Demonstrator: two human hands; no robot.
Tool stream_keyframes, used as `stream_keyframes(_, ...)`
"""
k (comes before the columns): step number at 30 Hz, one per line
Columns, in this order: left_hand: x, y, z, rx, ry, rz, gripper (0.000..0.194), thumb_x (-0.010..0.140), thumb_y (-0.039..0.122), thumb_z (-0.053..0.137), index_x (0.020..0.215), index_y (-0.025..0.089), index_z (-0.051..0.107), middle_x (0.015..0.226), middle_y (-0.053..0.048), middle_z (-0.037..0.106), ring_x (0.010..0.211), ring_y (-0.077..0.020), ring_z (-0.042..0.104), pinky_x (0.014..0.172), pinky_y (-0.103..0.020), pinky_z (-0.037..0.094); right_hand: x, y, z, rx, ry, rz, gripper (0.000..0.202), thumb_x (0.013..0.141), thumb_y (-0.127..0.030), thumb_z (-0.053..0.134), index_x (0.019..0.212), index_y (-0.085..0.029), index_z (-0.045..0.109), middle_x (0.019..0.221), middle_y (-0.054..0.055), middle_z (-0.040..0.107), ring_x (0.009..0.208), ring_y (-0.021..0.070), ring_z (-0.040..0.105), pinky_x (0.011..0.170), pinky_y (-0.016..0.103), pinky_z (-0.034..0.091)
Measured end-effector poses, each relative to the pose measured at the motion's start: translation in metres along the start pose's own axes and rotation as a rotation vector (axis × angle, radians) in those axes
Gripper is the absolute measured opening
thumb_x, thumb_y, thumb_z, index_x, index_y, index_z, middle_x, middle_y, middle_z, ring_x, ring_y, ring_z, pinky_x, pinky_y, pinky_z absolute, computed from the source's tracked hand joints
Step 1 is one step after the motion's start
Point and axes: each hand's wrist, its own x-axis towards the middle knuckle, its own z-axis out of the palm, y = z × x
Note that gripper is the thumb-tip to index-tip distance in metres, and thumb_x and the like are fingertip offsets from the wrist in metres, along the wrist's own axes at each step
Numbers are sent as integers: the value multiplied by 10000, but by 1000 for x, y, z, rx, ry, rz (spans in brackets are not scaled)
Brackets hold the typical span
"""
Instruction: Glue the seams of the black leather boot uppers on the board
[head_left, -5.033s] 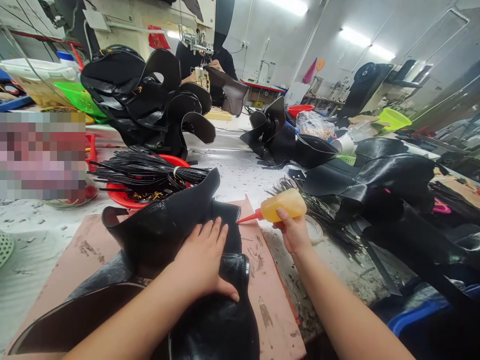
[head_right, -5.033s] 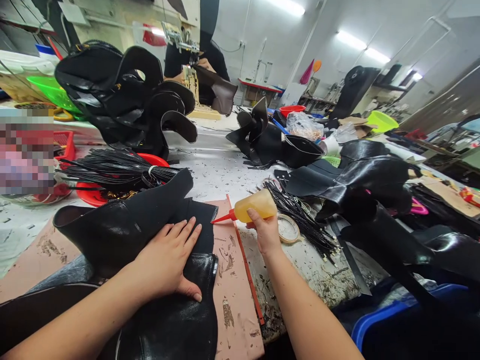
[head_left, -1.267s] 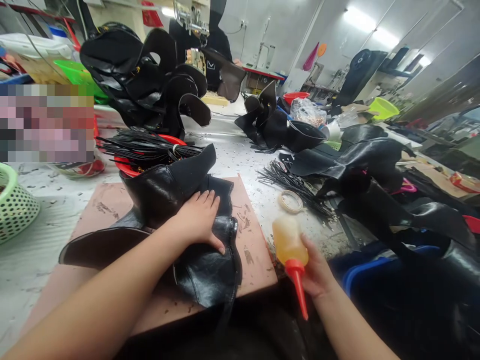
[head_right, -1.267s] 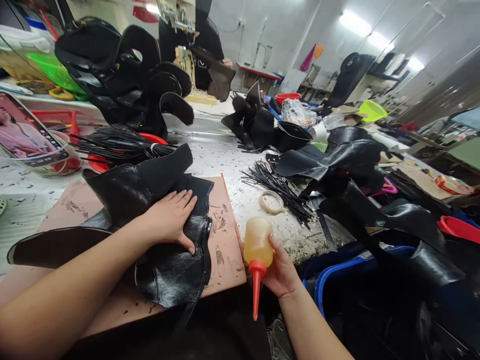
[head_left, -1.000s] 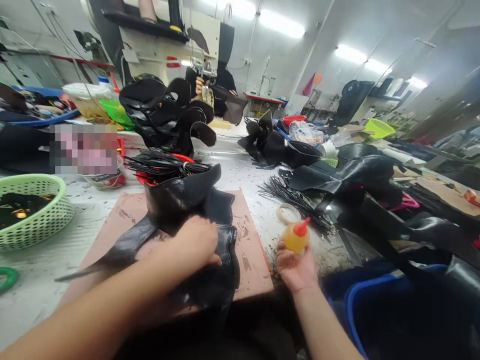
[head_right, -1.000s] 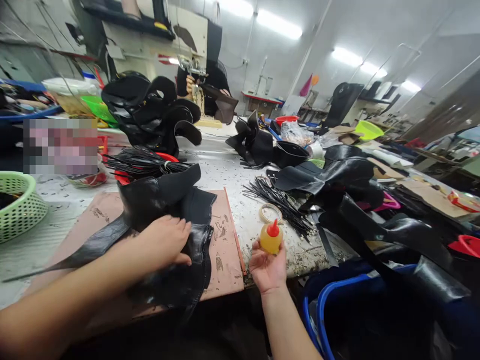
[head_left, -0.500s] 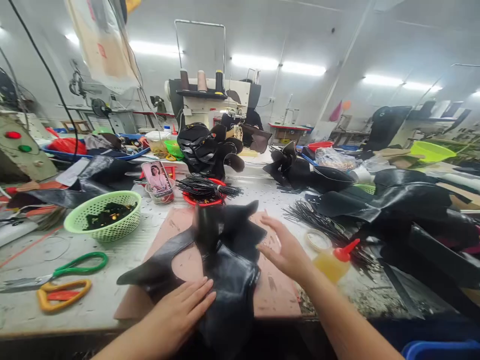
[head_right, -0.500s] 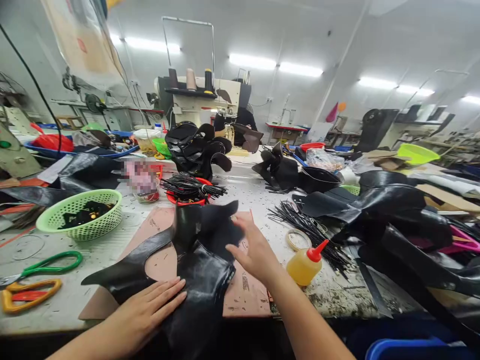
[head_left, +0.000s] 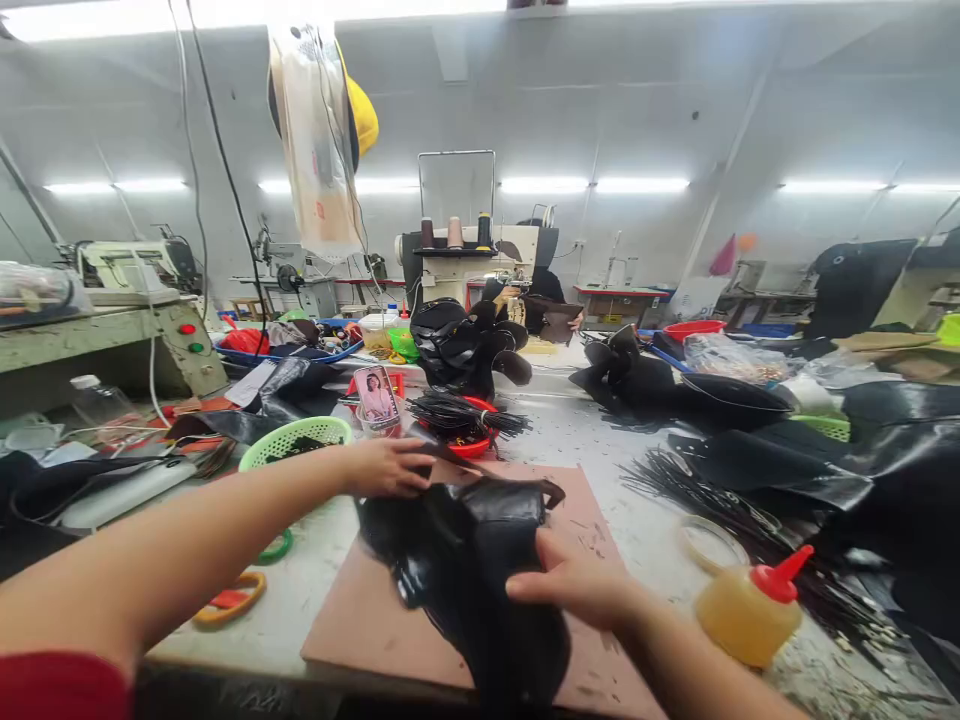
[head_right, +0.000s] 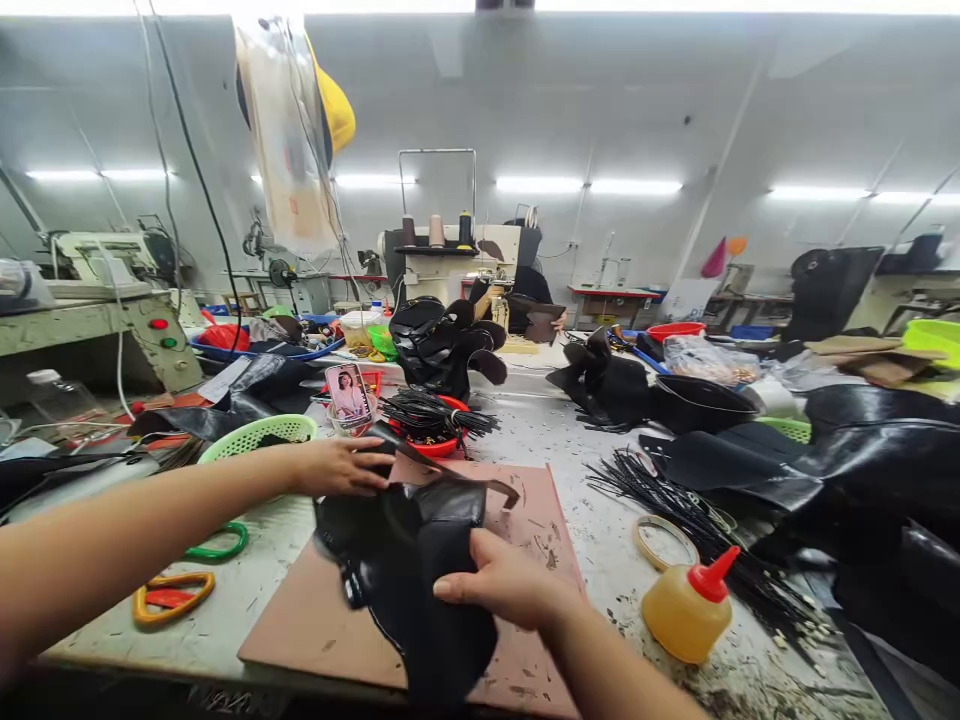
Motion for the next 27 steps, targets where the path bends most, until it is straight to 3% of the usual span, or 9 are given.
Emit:
stream_keyframes(4,73,0,-27,35,158,-81,456,633,-55,473,891,258,683,1080,6,655,1209,-112,425,1085,-278,199,-10,22,31,476,220,73,577,614,-363,732,1127,-181,540,894,60,690,845,246,638,764,397,490)
stream_keyframes(8,97,47,-33,64,439,-328,405,785,50,391,1154,89,553,1336,-152,430,1309,-260,252,1081,-489,142,-6,35,42,639,386,9,579,614,-377,727,1127,-187,535,1006,76,666,922,254,617,750,379,509)
stream_keyframes(11,87,100,9,-19,601,-506,430,895,206,272,1297,101,381,1355,-150,403,1268,-240,339,1021,-444,324,-5,39,46,665,416,-4,569,606,-390,728,1115,-219,542,1006,48,670,917,243,621,757,370,511)
stream_keyframes(14,74,144,83,-566,864,-604,533,896,328,283,1386,160,154,1435,-112,273,1299,-209,288,998,-390,385,-9,41,43,633,440,20,572,578,-371,743,1094,-211,553,917,39,692,890,243,631,762,370,511)
stream_keyframes(16,72,162,123,-770,750,-634,685,857,395,392,1403,168,46,1456,-128,211,1317,-235,237,1025,-425,352,-13,42,30,567,454,26,532,574,-352,744,1053,-198,572,891,48,695,862,246,637,727,363,521)
stream_keyframes(18,73,174,140,-818,564,-621,881,769,448,539,1408,174,-2,1464,-144,160,1326,-276,186,1050,-487,289,-15,41,6,481,498,-1,436,612,-384,710,989,-198,593,865,51,695,793,233,648,646,340,533)
stream_keyframes(20,75,182,133,-770,357,-592,995,689,441,631,1410,151,9,1462,-162,125,1332,-308,112,1066,-548,190,-9,35,-24,395,574,-48,346,676,-474,620,895,-205,605,773,39,689,663,199,646,534,303,521)
stream_keyframes(23,71,184,107,-649,140,-515,818,730,363,579,1395,121,168,1445,-146,201,1334,-298,67,1074,-560,102,12,23,-63,290,629,-58,334,673,-528,553,745,-204,586,564,3,624,446,150,567,407,264,459)
stream_keyframes(27,48,165,99,-503,121,-386,398,847,302,401,1226,230,496,1329,-52,455,1303,-278,249,1055,-585,164,40,10,-82,136,642,-138,443,577,-310,619,1004,-209,559,683,-24,655,536,142,590,503,252,471)
